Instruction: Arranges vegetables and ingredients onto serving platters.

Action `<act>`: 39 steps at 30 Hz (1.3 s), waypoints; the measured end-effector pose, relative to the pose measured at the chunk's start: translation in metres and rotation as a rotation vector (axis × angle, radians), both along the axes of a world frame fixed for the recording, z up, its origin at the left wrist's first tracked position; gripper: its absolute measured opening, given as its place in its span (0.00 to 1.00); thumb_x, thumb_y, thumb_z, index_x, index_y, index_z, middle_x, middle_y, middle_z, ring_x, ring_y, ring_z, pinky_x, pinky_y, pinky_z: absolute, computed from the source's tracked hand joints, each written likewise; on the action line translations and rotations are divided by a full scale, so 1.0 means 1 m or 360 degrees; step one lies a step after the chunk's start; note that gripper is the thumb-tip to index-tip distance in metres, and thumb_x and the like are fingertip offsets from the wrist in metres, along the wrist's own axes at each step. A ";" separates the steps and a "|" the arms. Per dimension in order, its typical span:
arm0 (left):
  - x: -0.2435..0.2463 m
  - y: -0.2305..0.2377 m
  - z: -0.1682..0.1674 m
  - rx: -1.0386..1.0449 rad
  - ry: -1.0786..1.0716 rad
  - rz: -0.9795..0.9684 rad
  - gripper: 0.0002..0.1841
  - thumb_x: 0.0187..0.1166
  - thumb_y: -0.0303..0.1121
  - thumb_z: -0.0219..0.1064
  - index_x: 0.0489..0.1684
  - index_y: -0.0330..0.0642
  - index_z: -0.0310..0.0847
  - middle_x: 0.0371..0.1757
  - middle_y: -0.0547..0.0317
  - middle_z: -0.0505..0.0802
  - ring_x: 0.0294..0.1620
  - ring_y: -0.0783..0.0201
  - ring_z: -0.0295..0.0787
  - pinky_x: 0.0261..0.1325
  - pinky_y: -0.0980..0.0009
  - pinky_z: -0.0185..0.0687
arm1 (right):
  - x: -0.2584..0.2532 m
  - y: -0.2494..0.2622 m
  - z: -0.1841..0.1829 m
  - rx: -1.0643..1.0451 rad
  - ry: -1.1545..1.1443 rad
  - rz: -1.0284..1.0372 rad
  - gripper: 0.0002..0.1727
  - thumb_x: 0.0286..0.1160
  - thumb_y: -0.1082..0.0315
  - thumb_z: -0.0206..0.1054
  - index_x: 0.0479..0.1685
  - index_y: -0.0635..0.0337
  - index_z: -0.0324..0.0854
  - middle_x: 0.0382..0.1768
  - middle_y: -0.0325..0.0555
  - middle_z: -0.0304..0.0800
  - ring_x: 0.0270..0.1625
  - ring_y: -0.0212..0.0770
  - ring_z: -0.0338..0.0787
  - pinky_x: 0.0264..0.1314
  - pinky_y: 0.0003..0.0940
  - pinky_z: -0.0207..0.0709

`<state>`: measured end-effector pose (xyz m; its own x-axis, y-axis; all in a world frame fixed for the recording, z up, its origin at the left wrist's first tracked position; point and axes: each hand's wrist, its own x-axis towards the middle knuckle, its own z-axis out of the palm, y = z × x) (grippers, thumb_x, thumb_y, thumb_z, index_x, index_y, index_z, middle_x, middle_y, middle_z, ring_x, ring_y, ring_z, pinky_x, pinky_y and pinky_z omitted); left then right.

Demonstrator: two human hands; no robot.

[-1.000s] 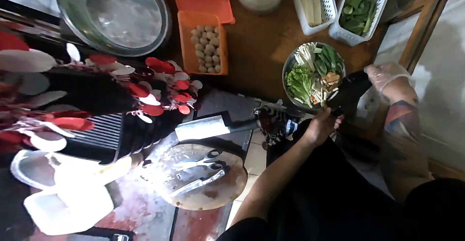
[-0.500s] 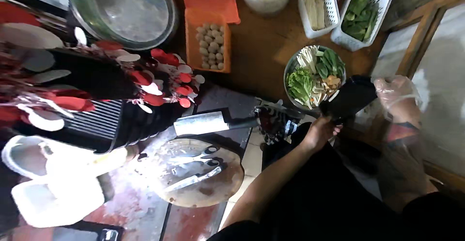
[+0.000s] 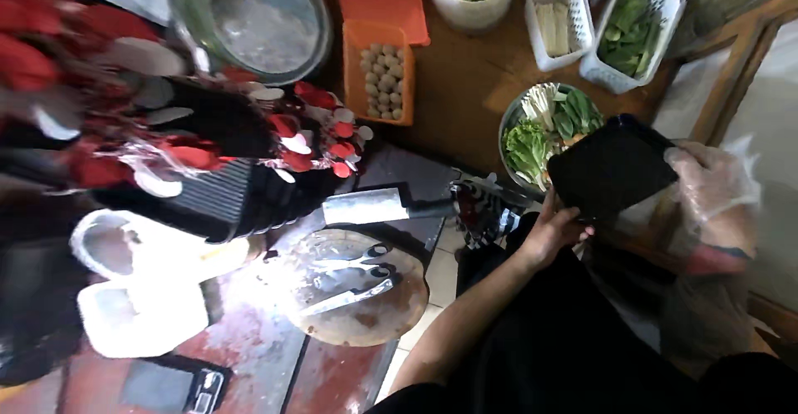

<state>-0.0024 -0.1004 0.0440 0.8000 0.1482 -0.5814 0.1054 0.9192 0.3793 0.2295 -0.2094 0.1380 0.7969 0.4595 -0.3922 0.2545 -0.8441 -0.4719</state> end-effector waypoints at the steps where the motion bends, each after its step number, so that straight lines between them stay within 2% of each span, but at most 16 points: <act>1: -0.004 0.007 0.008 0.0078 -0.0027 0.0083 0.43 0.91 0.35 0.55 0.96 0.71 0.22 0.62 0.33 0.87 0.49 0.42 0.94 0.57 0.47 0.91 | -0.004 0.007 0.001 0.0199 0.0057 -0.0033 0.22 0.85 0.44 0.61 0.70 0.39 0.84 0.53 0.44 0.92 0.44 0.41 0.92 0.45 0.50 0.87; 3: -0.019 0.024 0.021 0.0308 -0.0066 0.0275 0.46 0.89 0.30 0.58 0.95 0.72 0.21 0.68 0.30 0.84 0.56 0.33 0.91 0.59 0.36 0.90 | -0.011 0.026 -0.007 0.0659 0.0206 0.0016 0.21 0.86 0.53 0.60 0.73 0.44 0.81 0.54 0.36 0.91 0.45 0.29 0.90 0.46 0.34 0.88; 5: -0.043 0.040 0.032 0.0637 -0.0014 0.0428 0.46 0.87 0.27 0.58 0.97 0.71 0.28 0.75 0.36 0.81 0.62 0.34 0.89 0.60 0.34 0.89 | -0.019 0.051 -0.017 0.0977 0.0394 0.0130 0.22 0.89 0.51 0.53 0.74 0.47 0.80 0.60 0.33 0.90 0.57 0.26 0.89 0.60 0.32 0.86; 7: -0.074 0.050 0.044 0.0934 0.0106 0.0558 0.43 0.85 0.26 0.58 0.97 0.67 0.36 0.76 0.41 0.81 0.63 0.39 0.89 0.59 0.38 0.91 | -0.030 0.083 -0.027 0.1115 0.0640 0.0154 0.25 0.92 0.46 0.47 0.70 0.46 0.82 0.57 0.32 0.91 0.57 0.27 0.90 0.61 0.34 0.87; 10: -0.126 0.049 0.063 0.1148 0.0234 0.0735 0.42 0.84 0.25 0.57 0.97 0.50 0.36 0.73 0.39 0.84 0.63 0.45 0.89 0.62 0.46 0.89 | -0.041 0.138 -0.040 0.0748 0.0678 0.0390 0.24 0.93 0.48 0.50 0.73 0.49 0.81 0.60 0.43 0.93 0.55 0.40 0.93 0.58 0.47 0.87; 11: -0.142 0.044 0.068 0.1165 0.0284 0.0804 0.42 0.83 0.25 0.57 0.97 0.45 0.35 0.73 0.38 0.84 0.63 0.46 0.89 0.64 0.47 0.89 | -0.049 0.164 -0.039 0.0658 0.0652 0.0545 0.21 0.92 0.55 0.55 0.74 0.55 0.79 0.64 0.51 0.90 0.59 0.48 0.90 0.64 0.55 0.82; 13: -0.171 0.029 0.072 0.1179 0.0374 0.0954 0.42 0.81 0.24 0.58 0.96 0.41 0.36 0.75 0.38 0.82 0.65 0.47 0.88 0.65 0.47 0.88 | -0.065 0.243 -0.036 0.0410 0.0575 0.0999 0.20 0.91 0.57 0.58 0.75 0.52 0.80 0.68 0.50 0.88 0.68 0.48 0.89 0.76 0.54 0.78; 16: -0.196 0.003 0.076 0.1170 0.0486 0.1144 0.43 0.81 0.27 0.59 0.97 0.43 0.36 0.78 0.41 0.79 0.66 0.49 0.87 0.63 0.49 0.88 | -0.094 0.352 -0.075 0.0477 0.0258 0.1679 0.19 0.86 0.56 0.60 0.69 0.45 0.86 0.64 0.44 0.92 0.69 0.45 0.88 0.77 0.54 0.77; 20: -0.197 -0.030 0.078 0.1002 0.0607 0.1419 0.45 0.81 0.34 0.63 0.97 0.52 0.37 0.82 0.45 0.76 0.68 0.53 0.86 0.64 0.50 0.88 | -0.136 0.452 -0.106 0.0212 -0.0033 0.2202 0.18 0.85 0.61 0.63 0.68 0.47 0.86 0.69 0.55 0.87 0.75 0.59 0.83 0.79 0.64 0.72; 24: -0.193 -0.048 0.079 0.0860 0.0642 0.1620 0.44 0.81 0.34 0.63 0.97 0.55 0.39 0.80 0.51 0.79 0.66 0.58 0.87 0.63 0.53 0.88 | -0.174 0.478 -0.050 -0.0301 0.0064 0.2266 0.23 0.83 0.70 0.65 0.76 0.62 0.79 0.78 0.62 0.78 0.83 0.62 0.74 0.85 0.64 0.63; 27: -0.193 -0.056 0.080 0.0827 0.0633 0.1718 0.44 0.81 0.33 0.64 0.97 0.58 0.40 0.80 0.52 0.80 0.67 0.58 0.87 0.65 0.53 0.87 | -0.187 0.486 -0.027 -0.0491 0.0152 0.2339 0.21 0.81 0.71 0.67 0.73 0.62 0.81 0.77 0.58 0.79 0.84 0.59 0.73 0.88 0.57 0.60; 29: -0.193 -0.057 0.080 0.0835 0.0641 0.1747 0.43 0.82 0.33 0.64 0.97 0.57 0.41 0.79 0.51 0.80 0.67 0.58 0.87 0.65 0.53 0.87 | -0.178 0.508 -0.084 -0.0454 0.0073 0.2441 0.24 0.77 0.62 0.73 0.72 0.54 0.83 0.78 0.55 0.78 0.83 0.58 0.72 0.86 0.59 0.63; 31: -0.193 -0.059 0.080 0.0825 0.0656 0.1786 0.43 0.82 0.32 0.63 0.97 0.55 0.41 0.79 0.50 0.80 0.66 0.57 0.87 0.65 0.52 0.87 | -0.172 0.515 -0.183 0.0067 -0.0078 0.2252 0.27 0.58 0.58 0.82 0.62 0.51 0.89 0.72 0.57 0.84 0.77 0.64 0.78 0.77 0.71 0.71; 32: -0.191 -0.058 0.080 0.0810 0.0668 0.1805 0.43 0.82 0.32 0.64 0.97 0.54 0.41 0.79 0.50 0.80 0.67 0.57 0.87 0.65 0.53 0.87 | -0.172 0.520 -0.199 0.0025 -0.0053 0.2189 0.30 0.58 0.56 0.82 0.66 0.47 0.88 0.77 0.55 0.80 0.82 0.64 0.74 0.78 0.73 0.68; 35: -0.189 -0.054 0.080 0.0791 0.0664 0.1829 0.43 0.81 0.31 0.64 0.97 0.55 0.40 0.80 0.51 0.80 0.68 0.58 0.87 0.66 0.54 0.86 | -0.176 0.526 -0.196 -0.0167 0.0034 0.2120 0.30 0.68 0.54 0.77 0.74 0.46 0.83 0.84 0.53 0.72 0.88 0.63 0.64 0.83 0.74 0.60; 39: -0.188 -0.050 0.080 0.0798 0.0637 0.1844 0.43 0.82 0.31 0.64 0.97 0.53 0.39 0.81 0.51 0.78 0.70 0.58 0.85 0.69 0.54 0.85 | -0.173 0.531 -0.204 -0.0154 0.0040 0.2279 0.36 0.61 0.57 0.82 0.75 0.54 0.81 0.82 0.59 0.73 0.87 0.65 0.64 0.86 0.70 0.57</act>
